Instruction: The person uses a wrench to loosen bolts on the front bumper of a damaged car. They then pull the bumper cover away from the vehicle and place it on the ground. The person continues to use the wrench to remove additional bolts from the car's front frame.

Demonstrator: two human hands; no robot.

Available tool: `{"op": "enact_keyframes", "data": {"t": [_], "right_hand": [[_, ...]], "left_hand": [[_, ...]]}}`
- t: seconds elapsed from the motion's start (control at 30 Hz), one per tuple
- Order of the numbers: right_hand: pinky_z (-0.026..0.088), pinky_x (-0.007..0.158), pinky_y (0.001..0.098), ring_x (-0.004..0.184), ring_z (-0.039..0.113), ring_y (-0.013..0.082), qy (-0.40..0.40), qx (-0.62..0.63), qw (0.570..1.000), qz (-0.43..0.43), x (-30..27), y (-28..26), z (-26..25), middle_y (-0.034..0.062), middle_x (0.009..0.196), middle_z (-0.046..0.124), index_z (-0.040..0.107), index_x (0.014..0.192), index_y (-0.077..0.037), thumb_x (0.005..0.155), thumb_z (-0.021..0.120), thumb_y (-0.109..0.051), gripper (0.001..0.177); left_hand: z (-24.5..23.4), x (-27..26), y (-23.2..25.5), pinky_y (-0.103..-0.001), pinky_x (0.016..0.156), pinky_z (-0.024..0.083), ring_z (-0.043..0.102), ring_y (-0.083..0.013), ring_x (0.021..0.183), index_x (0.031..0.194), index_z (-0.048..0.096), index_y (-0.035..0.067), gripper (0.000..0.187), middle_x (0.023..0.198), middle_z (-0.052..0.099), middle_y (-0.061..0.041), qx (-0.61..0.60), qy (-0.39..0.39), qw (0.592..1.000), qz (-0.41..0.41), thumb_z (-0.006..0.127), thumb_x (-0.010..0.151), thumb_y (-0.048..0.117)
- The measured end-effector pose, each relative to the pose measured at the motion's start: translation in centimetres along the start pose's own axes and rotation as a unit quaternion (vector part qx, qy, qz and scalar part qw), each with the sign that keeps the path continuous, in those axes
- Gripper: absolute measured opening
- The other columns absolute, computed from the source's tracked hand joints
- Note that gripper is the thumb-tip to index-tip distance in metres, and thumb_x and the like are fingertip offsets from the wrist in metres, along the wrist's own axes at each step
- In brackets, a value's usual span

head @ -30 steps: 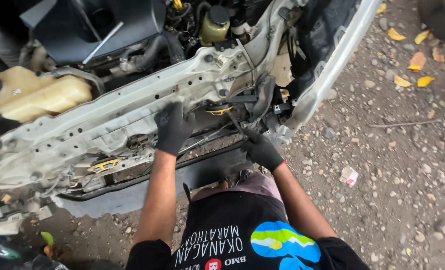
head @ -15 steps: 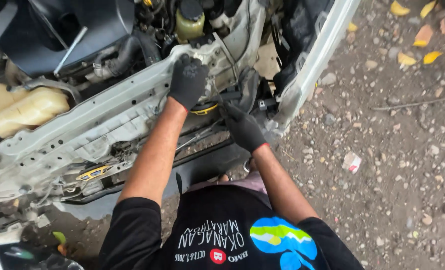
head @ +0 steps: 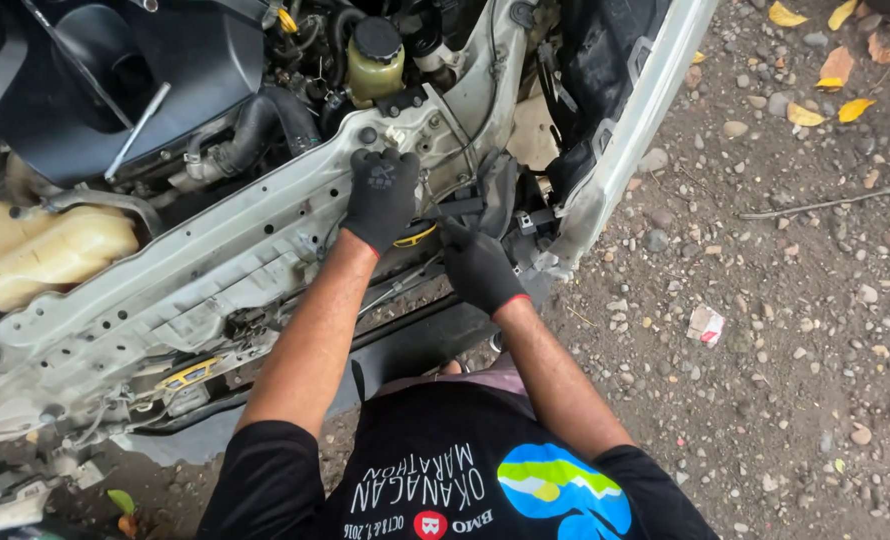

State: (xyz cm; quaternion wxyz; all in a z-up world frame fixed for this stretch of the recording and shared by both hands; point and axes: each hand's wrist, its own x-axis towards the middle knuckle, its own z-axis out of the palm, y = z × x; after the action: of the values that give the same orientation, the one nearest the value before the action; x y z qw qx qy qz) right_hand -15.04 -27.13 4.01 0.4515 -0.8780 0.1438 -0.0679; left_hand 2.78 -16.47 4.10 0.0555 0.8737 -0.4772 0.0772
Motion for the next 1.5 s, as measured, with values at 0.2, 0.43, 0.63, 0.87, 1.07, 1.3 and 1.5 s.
{"op": "enact_keyframes", "data": {"t": [0.2, 0.43, 0.63, 0.87, 1.07, 1.3, 1.5], "right_hand": [[0.059, 0.081, 0.0468, 0.100, 0.071, 0.0421, 0.113, 0.061, 0.987, -0.100, -1.1, 3.1, 3.2, 0.0238, 0.116, 0.072, 0.064, 0.131, -0.010, 0.098, 0.057, -0.015, 0.034], [0.057, 0.085, 0.0477, 0.097, 0.072, 0.0390, -0.048, -0.076, 0.996, 0.026, 0.5, 2.1, -0.1, 0.0197, 0.103, 0.074, 0.070, 0.130, -0.015, 0.103, 0.056, -0.022, 0.031], [0.055, 0.076, 0.0488, 0.091, 0.070, 0.0411, -0.019, 0.035, 0.999, 0.035, -1.2, 0.7, -0.7, 0.0220, 0.101, 0.071, 0.066, 0.132, -0.016, 0.102, 0.056, -0.025, 0.033], [0.054, 0.077, 0.0505, 0.092, 0.069, 0.0425, -0.048, -0.040, 0.998, 0.014, 0.9, 1.6, 0.0, 0.0236, 0.100, 0.071, 0.065, 0.136, -0.018, 0.098, 0.055, -0.019, 0.040], [0.056, 0.077, 0.0487, 0.091, 0.070, 0.0419, 0.023, -0.032, 0.999, -0.027, 0.6, 2.4, 2.6, 0.0235, 0.103, 0.072, 0.064, 0.137, -0.014, 0.095, 0.058, -0.017, 0.042], [0.059, 0.072, 0.0462, 0.077, 0.076, 0.0382, -0.063, 0.101, 0.969, 0.215, 0.3, -4.5, -1.3, 0.0215, 0.089, 0.074, 0.062, 0.138, -0.022, 0.093, 0.052, -0.020, 0.046], [0.054, 0.076, 0.0521, 0.086, 0.070, 0.0447, 0.087, 0.008, 0.996, -0.028, -0.7, 2.1, 4.5, 0.0259, 0.093, 0.071, 0.064, 0.135, -0.009, 0.092, 0.061, -0.016, 0.044]], "left_hand": [[1.1, -0.5, -0.3, -0.052, 0.084, 0.039, 0.066, -0.0355, 0.079, 0.098, 0.063, 0.007, 0.023, 0.084, 0.065, -0.015, -0.039, -0.014, 0.999, -0.004, 0.067, 0.076, 0.010], [2.1, -0.5, -1.3, -0.055, 0.084, 0.040, 0.065, -0.0374, 0.086, 0.099, 0.061, 0.009, 0.011, 0.087, 0.066, -0.015, -0.091, -0.035, 0.995, -0.005, 0.068, 0.091, 0.015], [0.5, -0.7, -0.4, -0.049, 0.074, 0.042, 0.064, -0.0330, 0.093, 0.105, 0.066, 0.012, 0.032, 0.105, 0.066, -0.013, 0.056, 0.054, 0.997, 0.017, 0.071, 0.074, 0.017], [0.8, -0.2, -1.2, -0.053, 0.077, 0.043, 0.065, -0.0346, 0.091, 0.099, 0.067, 0.014, 0.023, 0.099, 0.065, -0.011, 0.020, -0.030, 0.999, 0.012, 0.073, 0.077, 0.017], [0.3, 0.5, -1.2, -0.054, 0.076, 0.045, 0.068, -0.0358, 0.087, 0.096, 0.066, 0.011, 0.019, 0.099, 0.067, -0.016, -0.027, -0.066, 0.997, -0.010, 0.071, 0.078, 0.013], [2.9, -1.1, -1.3, -0.053, 0.079, 0.051, 0.068, -0.0403, 0.088, 0.089, 0.064, 0.008, 0.002, 0.092, 0.066, -0.019, -0.123, 0.015, 0.992, 0.018, 0.063, 0.090, 0.008], [2.2, -0.7, -0.3, -0.054, 0.074, 0.053, 0.066, -0.0453, 0.083, 0.088, 0.065, 0.002, 0.009, 0.087, 0.064, -0.027, -0.170, 0.003, 0.985, -0.034, 0.060, 0.090, 0.009]]}}
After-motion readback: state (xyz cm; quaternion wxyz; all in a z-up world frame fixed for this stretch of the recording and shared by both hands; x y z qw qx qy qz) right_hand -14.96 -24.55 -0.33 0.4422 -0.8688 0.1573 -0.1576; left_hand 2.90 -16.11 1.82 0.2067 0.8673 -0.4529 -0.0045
